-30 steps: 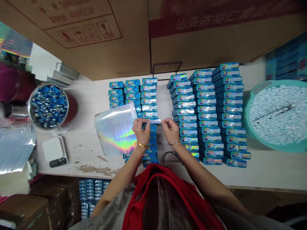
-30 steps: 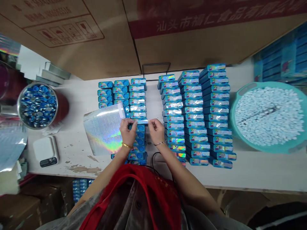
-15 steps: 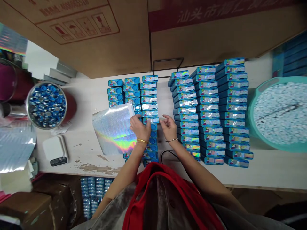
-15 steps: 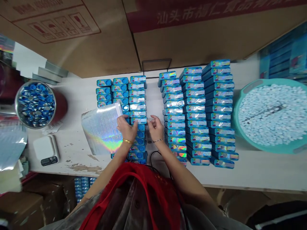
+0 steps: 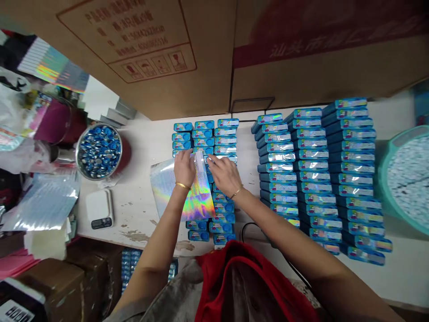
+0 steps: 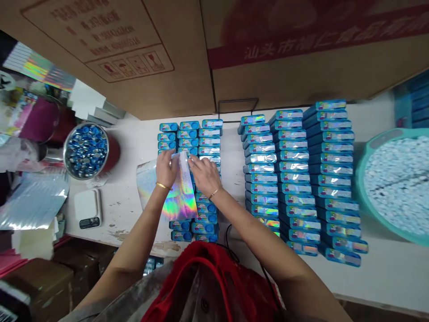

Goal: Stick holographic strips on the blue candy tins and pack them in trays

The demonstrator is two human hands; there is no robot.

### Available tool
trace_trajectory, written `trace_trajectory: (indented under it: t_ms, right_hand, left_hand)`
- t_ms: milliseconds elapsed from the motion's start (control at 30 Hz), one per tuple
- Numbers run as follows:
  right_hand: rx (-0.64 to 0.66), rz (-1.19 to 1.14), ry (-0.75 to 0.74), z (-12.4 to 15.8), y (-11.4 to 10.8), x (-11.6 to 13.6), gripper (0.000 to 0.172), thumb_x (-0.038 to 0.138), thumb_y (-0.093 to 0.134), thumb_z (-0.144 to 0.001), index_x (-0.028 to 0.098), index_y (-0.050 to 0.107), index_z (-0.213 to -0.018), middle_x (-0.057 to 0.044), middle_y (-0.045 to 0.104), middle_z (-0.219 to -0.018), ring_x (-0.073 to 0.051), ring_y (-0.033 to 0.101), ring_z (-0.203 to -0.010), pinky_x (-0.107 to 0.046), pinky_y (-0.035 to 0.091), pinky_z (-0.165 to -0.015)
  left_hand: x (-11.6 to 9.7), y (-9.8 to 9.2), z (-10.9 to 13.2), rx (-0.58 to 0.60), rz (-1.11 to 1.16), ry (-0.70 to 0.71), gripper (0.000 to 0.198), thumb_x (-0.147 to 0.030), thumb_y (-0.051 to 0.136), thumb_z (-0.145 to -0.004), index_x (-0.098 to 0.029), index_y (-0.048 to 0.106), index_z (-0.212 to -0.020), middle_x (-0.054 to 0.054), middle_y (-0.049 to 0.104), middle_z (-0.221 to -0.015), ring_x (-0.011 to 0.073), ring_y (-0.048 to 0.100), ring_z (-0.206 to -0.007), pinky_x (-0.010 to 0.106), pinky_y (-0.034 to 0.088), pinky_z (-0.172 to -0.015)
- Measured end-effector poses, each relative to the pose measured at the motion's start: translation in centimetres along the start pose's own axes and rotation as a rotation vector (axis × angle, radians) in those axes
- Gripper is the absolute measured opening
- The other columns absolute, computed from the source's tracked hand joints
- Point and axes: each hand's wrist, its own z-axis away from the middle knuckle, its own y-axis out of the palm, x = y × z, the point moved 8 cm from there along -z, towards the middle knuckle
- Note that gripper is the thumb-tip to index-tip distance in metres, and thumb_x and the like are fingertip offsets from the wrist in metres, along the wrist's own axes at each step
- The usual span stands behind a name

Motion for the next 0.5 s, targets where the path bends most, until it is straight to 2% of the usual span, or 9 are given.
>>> trace_trajectory:
  t_ms: [67, 167, 333, 500]
  right_hand:
    - [0.105, 0.058, -0.041, -1.9, 1.8, 1.4, 0.043, 0.022, 0.033, -0.098, 0.014, 0.054, -0.135, -0.011, 0.048, -0.146, -0.029, 0.046, -0.107, -0.043, 0.039, -0.083]
    - [0.180, 0.108, -0.060, -2.9, 3.9, 1.9, 0.042, 0.018, 0.034, -0.097, 0.011, 0.054, -0.134, -0.012, 0.045, -0.148, -0.030, 0.045, -0.107, -0.043, 0.037, -0.081]
    - [0.168, 0.133, -0.062, -2.4, 4.6, 1.5, 0.044, 0.018, 0.030, -0.099, 0.010, 0.052, -0.136, -0.010, 0.041, -0.152, -0.030, 0.044, -0.107, -0.044, 0.036, -0.081]
    - [0.153, 0.117, -0.040, -2.2, 4.4, 1.6, 0.044, 0.016, 0.030, -0.098, 0.012, 0.054, -0.135, -0.010, 0.042, -0.151, -0.030, 0.044, -0.106, -0.044, 0.036, -0.081]
  left_hand:
    - [1.6, 0.8, -1.3, 0.101, -0.105, 0.015, 0.029, -0.022, 0.041, -0.093, -0.018, 0.062, -0.113, 0.013, 0.063, -0.106, 0.0269, 0.055, -0.099, 0.041, 0.043, -0.089]
    - [2.3, 2.0, -2.0, 0.205, -0.211, 0.064, 0.029, -0.024, 0.041, -0.094, -0.020, 0.067, -0.106, 0.013, 0.063, -0.099, 0.0277, 0.055, -0.093, 0.041, 0.042, -0.082]
    - [1.8, 2.0, -1.5, 0.199, -0.288, 0.101, 0.026, -0.024, 0.044, -0.093, -0.022, 0.070, -0.099, 0.012, 0.064, -0.099, 0.0282, 0.053, -0.091, 0.040, 0.037, -0.074]
    - [1.5, 2.0, -1.0, 0.195, -0.259, 0.148, 0.022, -0.019, 0.047, -0.090, -0.022, 0.068, -0.094, 0.012, 0.064, -0.102, 0.0268, 0.052, -0.090, 0.040, 0.038, -0.076]
